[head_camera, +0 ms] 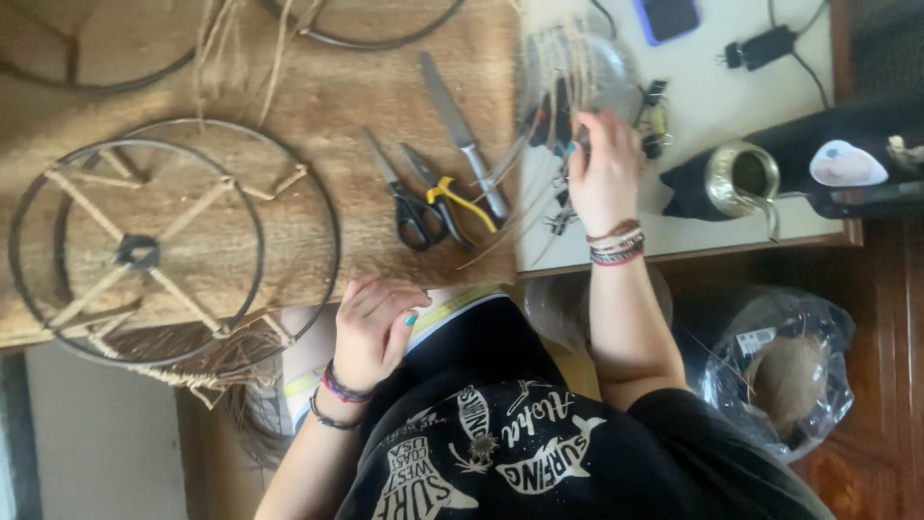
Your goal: The person weaves natural fiber around a circular metal frame, repeatedly threading and pulling the fiber through the frame to build up a woven pattern. They briefly pour liquid from a thermos into a mug and then resume weaving.
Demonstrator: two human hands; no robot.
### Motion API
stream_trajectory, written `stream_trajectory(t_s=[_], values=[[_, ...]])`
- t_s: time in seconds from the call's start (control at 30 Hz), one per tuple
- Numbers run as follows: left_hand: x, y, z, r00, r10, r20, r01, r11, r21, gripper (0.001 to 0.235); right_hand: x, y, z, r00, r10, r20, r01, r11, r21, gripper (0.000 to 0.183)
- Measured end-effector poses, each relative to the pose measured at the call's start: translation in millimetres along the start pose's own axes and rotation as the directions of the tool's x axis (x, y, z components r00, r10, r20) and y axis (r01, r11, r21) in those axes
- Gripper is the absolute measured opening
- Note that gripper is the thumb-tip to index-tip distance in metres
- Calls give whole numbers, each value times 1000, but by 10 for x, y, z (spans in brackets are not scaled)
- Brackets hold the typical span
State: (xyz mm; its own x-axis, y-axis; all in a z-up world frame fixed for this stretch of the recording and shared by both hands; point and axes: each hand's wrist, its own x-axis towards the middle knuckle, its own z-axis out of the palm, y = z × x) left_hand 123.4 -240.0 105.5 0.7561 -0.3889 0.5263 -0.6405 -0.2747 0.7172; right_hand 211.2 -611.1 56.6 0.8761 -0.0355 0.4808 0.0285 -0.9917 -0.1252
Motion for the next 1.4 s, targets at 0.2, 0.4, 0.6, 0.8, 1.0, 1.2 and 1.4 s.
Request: stream_trajectory(t_s=[0.2,0.4,0.6,0.8,1.0,1.2,1.4], values=[[80,22,164,1000,-8,12,9,999,-44,38,43,142,184,993,87,-77,-76,988,136,33],[376,296,185,998,-57,34,56,998,13,40,261,121,67,1000,14,24,-19,976,216,23],[462,402,230,998,-26,48,26,1000,-3,42,344,87,12,949,45,-313,37,967,253,30],[579,391,178,972,-233,-6,213,898,-384,38,96,-578,-524,949,-179,-260,302,757,579,32],[574,208,77,814,-581,30,168,185,-968,63,-533,-1219,-965,657,-727,198,-2,261,965,32],[314,-24,-511,630,-747,-214,83,338,-937,28,-649,-1147,-840,671,-734,104,-288,-130,949,9],[-515,13,-72,810,-580,-81,497,754,-429,25,-747,-1478,-157,881,-174,441,-474,-352,807,25]])
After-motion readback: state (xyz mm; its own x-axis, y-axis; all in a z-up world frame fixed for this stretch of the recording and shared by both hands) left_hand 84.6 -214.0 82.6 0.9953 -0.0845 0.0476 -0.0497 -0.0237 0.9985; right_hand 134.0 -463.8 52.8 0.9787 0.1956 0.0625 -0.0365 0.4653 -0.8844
